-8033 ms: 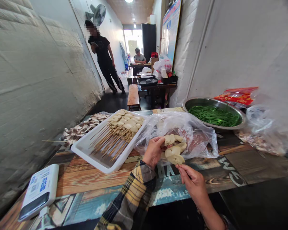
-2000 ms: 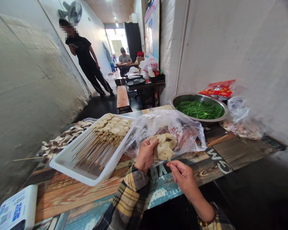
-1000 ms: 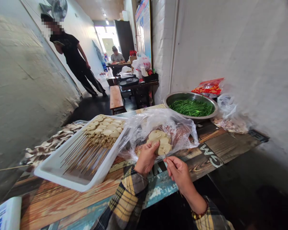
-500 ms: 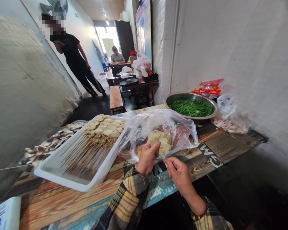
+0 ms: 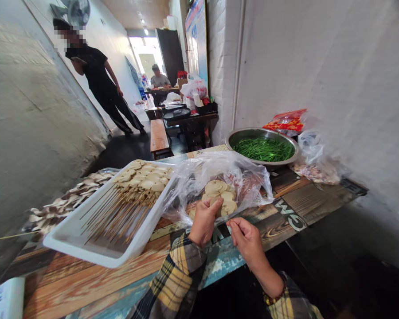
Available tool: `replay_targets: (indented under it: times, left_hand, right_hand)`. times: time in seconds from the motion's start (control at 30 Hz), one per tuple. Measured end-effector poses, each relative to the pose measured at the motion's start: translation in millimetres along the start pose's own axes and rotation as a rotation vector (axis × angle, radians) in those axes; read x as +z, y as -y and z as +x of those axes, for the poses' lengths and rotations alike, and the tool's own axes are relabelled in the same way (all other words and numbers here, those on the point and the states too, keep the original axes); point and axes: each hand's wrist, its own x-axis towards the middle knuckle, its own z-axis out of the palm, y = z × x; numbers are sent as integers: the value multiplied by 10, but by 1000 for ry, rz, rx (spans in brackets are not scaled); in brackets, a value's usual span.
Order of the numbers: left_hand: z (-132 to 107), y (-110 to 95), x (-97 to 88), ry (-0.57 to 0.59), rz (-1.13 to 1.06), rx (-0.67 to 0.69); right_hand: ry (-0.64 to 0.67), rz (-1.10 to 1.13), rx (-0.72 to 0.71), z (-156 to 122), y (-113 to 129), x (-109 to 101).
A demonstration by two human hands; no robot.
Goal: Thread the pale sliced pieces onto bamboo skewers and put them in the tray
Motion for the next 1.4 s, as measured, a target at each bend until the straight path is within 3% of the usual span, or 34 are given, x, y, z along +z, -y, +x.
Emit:
replay_targets:
  times: [0.57, 0.7, 0.8, 1.07, 1.4]
  left_hand:
    - [-57, 39, 76, 31, 36, -40]
    - [-64, 0, 79, 72, 8, -68]
    - [-48, -56, 61, 35, -22, -93]
    - [87, -212, -138, -73, -72, 70]
    - [113, -280, -202, -100, -28, 93]
  right_hand:
    - [-28, 94, 5, 9, -31, -8]
    - [-30, 111, 21, -6, -14, -18]
    - [-25, 112, 22, -11, 11, -24]
    - [58, 91, 41, -12, 17, -36]
    - [155, 61, 23, -9, 0, -55]
